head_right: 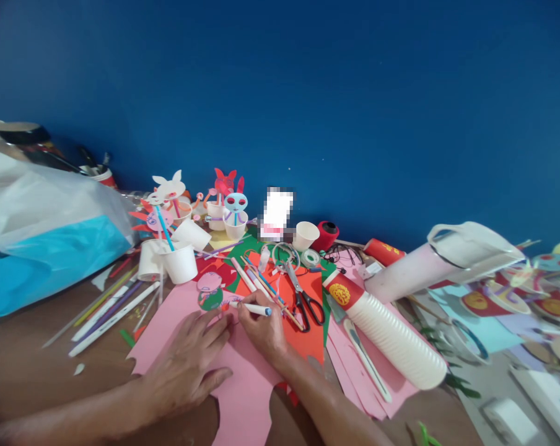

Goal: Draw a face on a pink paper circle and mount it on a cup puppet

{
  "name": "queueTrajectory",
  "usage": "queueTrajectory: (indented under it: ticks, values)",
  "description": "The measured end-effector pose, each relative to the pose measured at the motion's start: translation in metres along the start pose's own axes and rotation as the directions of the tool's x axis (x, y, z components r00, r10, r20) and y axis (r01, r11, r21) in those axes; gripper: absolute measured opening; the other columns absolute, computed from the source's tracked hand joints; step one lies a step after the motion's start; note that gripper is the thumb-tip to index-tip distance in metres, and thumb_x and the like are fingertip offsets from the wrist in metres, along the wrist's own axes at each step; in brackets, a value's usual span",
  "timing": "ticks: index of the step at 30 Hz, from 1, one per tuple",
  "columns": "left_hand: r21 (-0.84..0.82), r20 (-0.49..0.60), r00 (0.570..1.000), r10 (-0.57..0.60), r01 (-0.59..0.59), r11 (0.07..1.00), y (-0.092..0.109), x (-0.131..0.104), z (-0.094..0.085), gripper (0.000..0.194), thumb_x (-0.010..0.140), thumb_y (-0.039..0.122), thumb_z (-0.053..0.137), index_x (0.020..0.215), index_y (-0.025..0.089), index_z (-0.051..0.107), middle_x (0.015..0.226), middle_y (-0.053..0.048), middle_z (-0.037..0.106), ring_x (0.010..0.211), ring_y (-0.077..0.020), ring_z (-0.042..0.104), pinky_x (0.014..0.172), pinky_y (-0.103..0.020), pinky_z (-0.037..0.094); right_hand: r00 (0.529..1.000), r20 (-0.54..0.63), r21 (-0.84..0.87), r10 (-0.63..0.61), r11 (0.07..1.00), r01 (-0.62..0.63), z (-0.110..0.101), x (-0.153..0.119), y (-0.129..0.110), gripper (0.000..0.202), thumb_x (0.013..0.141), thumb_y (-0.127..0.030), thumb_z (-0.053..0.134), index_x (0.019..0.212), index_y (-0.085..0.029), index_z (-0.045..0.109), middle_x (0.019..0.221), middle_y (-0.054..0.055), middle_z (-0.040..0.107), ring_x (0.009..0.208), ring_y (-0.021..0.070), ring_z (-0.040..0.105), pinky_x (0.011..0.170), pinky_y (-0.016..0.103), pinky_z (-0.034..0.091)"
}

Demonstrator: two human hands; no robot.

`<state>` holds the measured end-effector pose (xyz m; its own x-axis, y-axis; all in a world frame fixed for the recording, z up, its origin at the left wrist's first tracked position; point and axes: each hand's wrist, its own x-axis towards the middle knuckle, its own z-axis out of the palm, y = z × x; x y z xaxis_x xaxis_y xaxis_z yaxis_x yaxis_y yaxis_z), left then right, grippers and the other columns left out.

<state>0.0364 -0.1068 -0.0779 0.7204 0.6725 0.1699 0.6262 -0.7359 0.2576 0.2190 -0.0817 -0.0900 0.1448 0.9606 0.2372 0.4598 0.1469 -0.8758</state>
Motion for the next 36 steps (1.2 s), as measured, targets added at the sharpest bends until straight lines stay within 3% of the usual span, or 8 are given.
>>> queueTrajectory:
  ticks: [22,36]
  values:
    - [0.015,0.001,1.0,0.008,-0.008,1.0,-0.0013,0.0015,-0.0002,0.054,0.089,0.049,0.049,0.131,0.015,0.048,0.134,-0.009,0.051,0.125,-0.0333,0.036,0.102,-0.051,0.027,1.0,0.013,0.066,0.018,0.998,-0.019,-0.0028,0.0005,-0.0036,0.013,0.078,-0.022,0.057,0.065,-0.019,0.055,0.053,-0.003,0.057,0.048,0.0115,0.053,0.046,0.021,0.042]
    - [0.036,-0.02,1.0,0.025,-0.024,0.999,-0.0024,0.0012,0.0013,0.054,0.09,0.05,0.047,0.129,0.013,0.051,0.134,-0.009,0.053,0.125,-0.0334,0.037,0.102,-0.05,0.025,1.0,-0.008,0.016,-0.007,1.0,0.007,-0.0009,0.0002,0.0009,0.009,0.076,-0.018,0.057,0.067,-0.019,0.055,0.058,-0.003,0.06,0.052,0.0122,0.056,0.049,0.021,0.044]
